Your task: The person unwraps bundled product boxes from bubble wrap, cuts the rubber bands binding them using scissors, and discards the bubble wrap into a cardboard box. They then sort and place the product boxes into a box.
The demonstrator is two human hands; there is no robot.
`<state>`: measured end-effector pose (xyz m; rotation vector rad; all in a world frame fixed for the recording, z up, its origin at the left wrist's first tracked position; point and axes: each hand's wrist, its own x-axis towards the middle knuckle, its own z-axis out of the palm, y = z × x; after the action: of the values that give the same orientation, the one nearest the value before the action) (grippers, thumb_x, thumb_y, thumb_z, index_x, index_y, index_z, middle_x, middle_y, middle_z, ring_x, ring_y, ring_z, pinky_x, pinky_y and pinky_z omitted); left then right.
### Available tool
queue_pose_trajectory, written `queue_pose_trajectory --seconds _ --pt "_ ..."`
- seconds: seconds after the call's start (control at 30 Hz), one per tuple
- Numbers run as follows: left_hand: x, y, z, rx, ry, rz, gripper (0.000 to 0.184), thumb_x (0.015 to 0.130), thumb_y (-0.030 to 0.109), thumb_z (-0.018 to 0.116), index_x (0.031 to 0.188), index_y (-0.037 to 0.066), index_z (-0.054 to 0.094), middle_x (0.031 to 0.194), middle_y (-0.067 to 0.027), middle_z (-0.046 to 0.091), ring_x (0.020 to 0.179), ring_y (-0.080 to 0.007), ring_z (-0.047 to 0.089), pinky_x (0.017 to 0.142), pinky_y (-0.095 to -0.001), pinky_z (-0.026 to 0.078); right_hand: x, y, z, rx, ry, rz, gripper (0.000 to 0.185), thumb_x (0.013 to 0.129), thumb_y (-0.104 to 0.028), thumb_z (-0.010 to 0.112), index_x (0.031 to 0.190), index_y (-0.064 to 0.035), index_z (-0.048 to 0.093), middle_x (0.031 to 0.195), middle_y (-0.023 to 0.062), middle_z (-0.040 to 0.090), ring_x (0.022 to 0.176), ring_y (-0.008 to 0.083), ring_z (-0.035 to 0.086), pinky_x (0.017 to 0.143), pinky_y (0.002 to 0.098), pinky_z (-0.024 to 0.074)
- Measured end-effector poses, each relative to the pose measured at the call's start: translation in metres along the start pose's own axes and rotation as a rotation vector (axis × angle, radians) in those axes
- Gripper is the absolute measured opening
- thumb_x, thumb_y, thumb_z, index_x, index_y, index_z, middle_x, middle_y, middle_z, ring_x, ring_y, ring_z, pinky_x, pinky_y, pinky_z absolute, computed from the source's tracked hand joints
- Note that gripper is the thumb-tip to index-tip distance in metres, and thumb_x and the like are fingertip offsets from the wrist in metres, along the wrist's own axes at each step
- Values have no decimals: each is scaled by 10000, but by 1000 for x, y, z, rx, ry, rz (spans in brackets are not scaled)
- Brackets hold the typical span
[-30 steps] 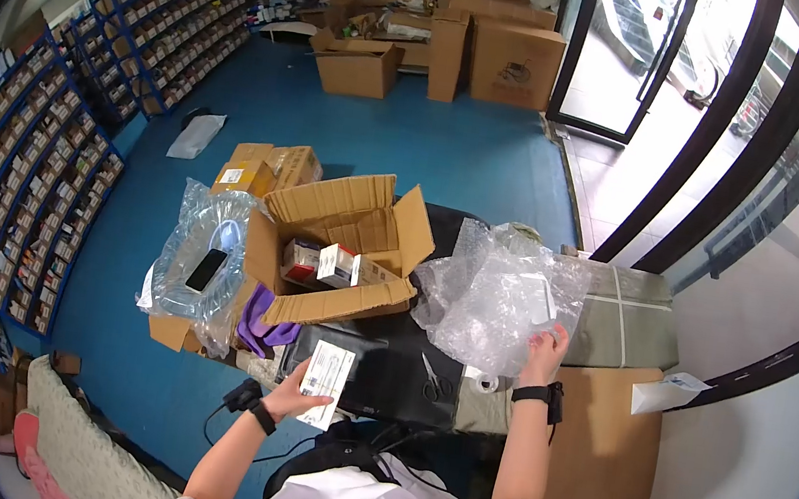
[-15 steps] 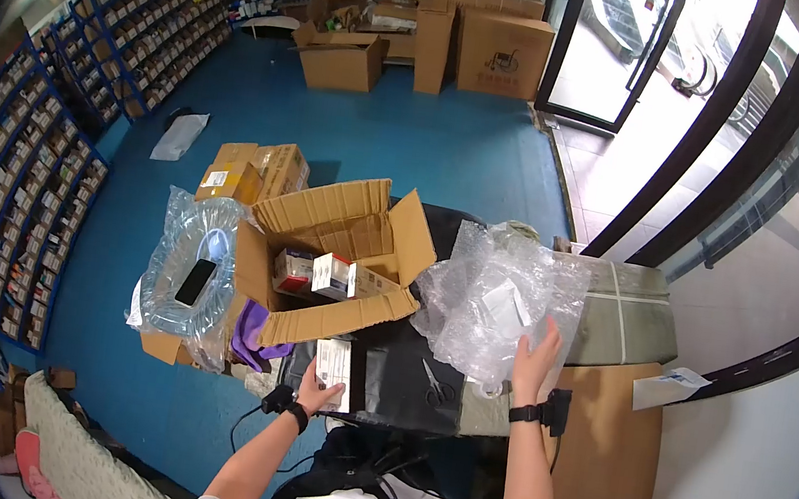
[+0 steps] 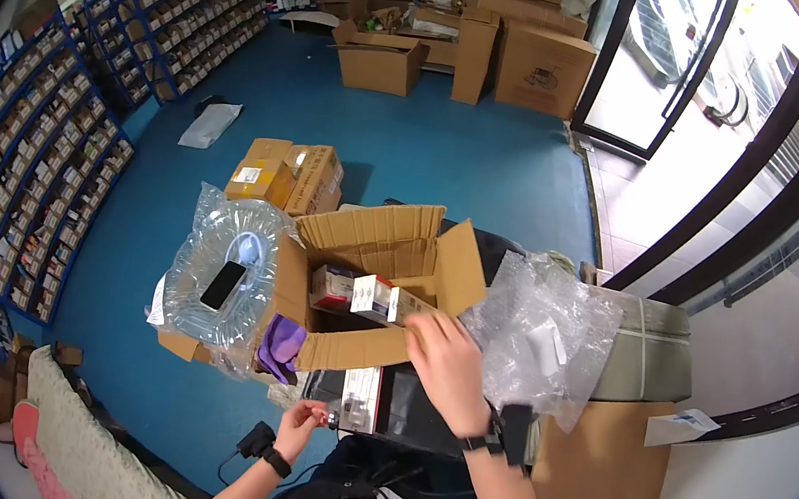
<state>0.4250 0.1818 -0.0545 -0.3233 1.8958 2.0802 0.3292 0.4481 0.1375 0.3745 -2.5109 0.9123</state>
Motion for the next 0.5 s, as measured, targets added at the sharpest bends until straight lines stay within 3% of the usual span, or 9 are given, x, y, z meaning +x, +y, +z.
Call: queue_pose_trajectory --seconds 0.1,0.17,0.2,0.37,0.4,0.5 --pt "-12 23 -13 -87 27 24 154 901 76 534 1032 -4 550 865 -47 616 790 -124 586 753 -273 476 38 36 67 -188 -317 -118 502 696 -157 715 1118 -17 481 1078 122 541 1035 272 519 805 350 469" --pt "-17 29 -25 -88 42 50 165 906 90 535 1033 -14 547 863 -54 616 793 -126 587 759 -273 480 51 57 114 -313 -532 -8 689 663 -234 750 1226 -16 419 1198 132 492 1111 298 477 891 374 432" --pt "-18 33 -31 -88 56 72 178 911 103 535 1034 -24 544 862 -62 616 797 -128 588 764 -272 483 56 67 137 -350 -593 50 857 574 -290 807 1272 -27 384 1242 130 473 1134 289 471 913 399 423" --pt "-26 56 -53 -127 71 86 167 901 71 536 1032 -32 541 861 -65 617 803 -133 588 786 -262 466 59 99 196 -274 -691 66 792 516 -253 807 1181 -52 427 1115 151 516 1060 318 518 844 460 434" --pt "-26 60 -58 -110 75 75 169 903 78 532 1030 -34 540 865 -67 618 811 -135 588 787 -262 464 60 105 193 -287 -698 77 723 525 -233 783 1134 -54 437 1043 161 526 1012 330 536 822 440 443" --pt "-25 73 -68 -132 41 14 192 905 109 521 1043 -22 542 891 -81 620 819 -158 594 794 -287 469 76 73 141 -163 -535 87 686 575 -213 748 1156 -47 424 1038 172 526 1003 331 531 831 391 444"
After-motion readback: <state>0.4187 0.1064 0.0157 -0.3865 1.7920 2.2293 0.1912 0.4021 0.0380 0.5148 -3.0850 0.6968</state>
